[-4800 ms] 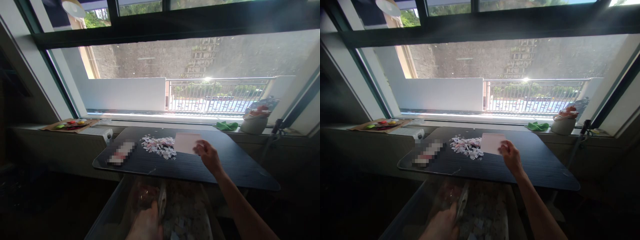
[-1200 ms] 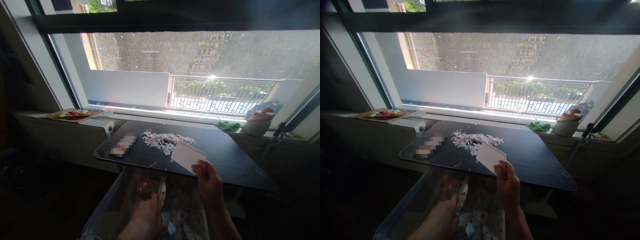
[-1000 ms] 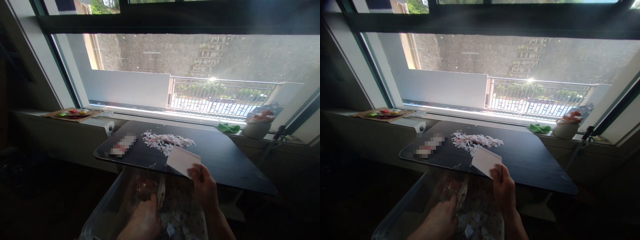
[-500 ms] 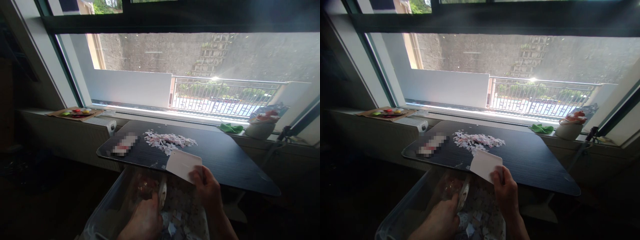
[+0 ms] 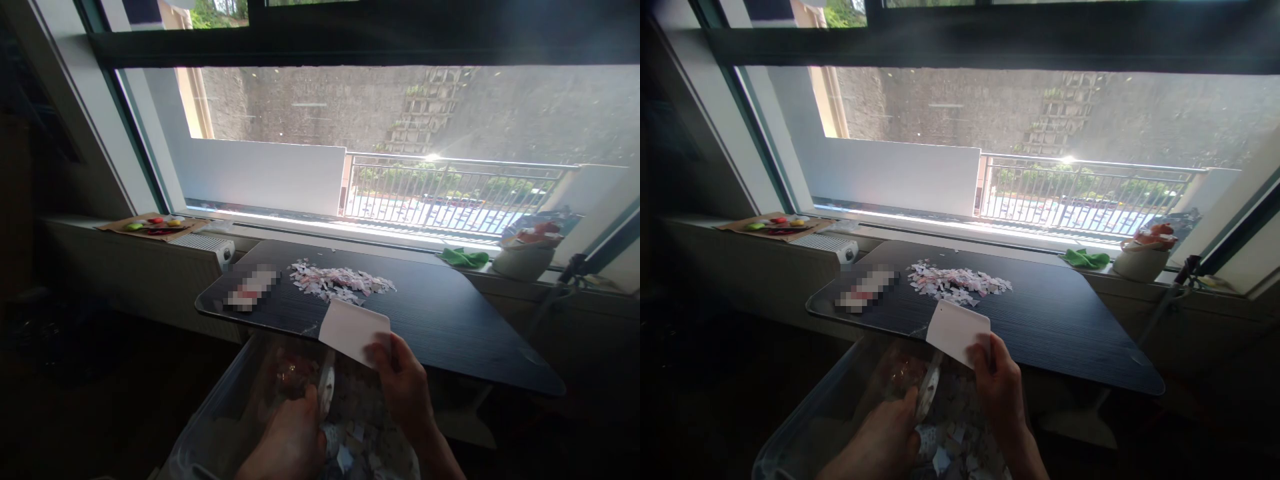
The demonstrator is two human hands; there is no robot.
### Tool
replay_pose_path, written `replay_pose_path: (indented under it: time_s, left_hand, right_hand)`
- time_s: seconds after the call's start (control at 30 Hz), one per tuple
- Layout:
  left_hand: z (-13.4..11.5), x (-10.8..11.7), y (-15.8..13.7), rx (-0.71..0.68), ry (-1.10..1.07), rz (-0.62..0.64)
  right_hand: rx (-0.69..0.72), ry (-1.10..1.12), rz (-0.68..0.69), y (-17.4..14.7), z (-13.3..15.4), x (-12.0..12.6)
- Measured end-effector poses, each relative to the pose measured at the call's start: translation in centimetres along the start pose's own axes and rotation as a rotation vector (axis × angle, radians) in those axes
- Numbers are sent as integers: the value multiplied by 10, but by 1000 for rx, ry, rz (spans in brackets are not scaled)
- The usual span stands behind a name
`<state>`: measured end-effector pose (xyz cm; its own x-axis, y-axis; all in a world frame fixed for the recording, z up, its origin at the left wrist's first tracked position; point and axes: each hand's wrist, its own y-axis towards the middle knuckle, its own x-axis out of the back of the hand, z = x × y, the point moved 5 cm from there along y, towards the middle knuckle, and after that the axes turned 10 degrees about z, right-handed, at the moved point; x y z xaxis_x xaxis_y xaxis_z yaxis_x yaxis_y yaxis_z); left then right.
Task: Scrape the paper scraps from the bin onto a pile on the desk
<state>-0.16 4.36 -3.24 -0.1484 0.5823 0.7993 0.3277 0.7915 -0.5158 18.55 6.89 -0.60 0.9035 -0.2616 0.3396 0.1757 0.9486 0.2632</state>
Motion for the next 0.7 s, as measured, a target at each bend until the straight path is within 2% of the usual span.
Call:
replay_pose_path:
  time_s: [0.13, 0.23, 0.33, 0.5, 0.67, 0.7]
  left_hand:
    - [-1, 2, -1, 3, 4, -1]
    - [0, 0, 0, 29, -6, 17]
    - [1, -2, 2, -6, 3, 2]
    - [3, -3, 2, -11, 6, -43]
    - [0, 0, -1, -36, -10, -17]
    - [-1, 1, -1, -36, -5, -11]
  right_hand:
    - [14, -14, -84, 8, 1, 4]
    - [13, -8, -22, 10, 2, -1]
    - [14, 16, 46, 9, 5, -6]
    - [4, 17, -43, 9, 7, 4]
    - [35, 71, 154, 16, 15, -4]
    - [34, 74, 159, 18, 15, -4]
